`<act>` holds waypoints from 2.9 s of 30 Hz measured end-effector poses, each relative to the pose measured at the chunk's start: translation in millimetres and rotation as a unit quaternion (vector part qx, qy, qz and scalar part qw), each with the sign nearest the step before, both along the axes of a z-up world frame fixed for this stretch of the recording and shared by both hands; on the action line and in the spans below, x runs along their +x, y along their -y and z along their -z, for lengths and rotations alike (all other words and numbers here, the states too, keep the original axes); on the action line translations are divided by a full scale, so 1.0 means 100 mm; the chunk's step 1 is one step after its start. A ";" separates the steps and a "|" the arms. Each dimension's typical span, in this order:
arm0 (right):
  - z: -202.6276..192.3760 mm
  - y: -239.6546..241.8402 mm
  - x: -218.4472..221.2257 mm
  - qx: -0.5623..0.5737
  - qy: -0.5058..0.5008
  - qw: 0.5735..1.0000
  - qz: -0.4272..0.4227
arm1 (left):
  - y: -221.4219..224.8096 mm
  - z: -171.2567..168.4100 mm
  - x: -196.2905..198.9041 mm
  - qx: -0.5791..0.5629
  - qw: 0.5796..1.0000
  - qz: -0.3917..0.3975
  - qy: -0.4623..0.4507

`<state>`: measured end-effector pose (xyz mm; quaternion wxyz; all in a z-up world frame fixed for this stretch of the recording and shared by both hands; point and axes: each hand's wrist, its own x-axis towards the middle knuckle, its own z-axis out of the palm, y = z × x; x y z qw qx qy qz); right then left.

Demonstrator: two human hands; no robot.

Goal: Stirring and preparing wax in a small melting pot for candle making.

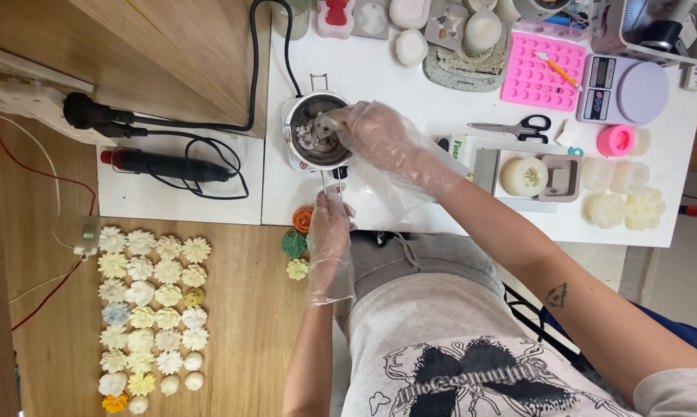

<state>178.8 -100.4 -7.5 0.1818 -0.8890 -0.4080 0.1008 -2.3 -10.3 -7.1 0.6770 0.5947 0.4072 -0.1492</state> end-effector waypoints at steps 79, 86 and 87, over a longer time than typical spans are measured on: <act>0.65 0.76 0.92 -0.151 -0.154 0.956 0.199 | -0.06 0.06 0.00 0.001 1.000 -0.013 -0.006; 0.59 0.74 0.94 -0.178 -0.175 0.947 0.201 | -0.05 0.00 0.04 0.009 1.000 0.001 -0.023; 0.71 0.78 0.96 -0.164 -0.157 0.955 0.190 | -0.05 -0.02 0.05 0.011 1.000 0.008 -0.027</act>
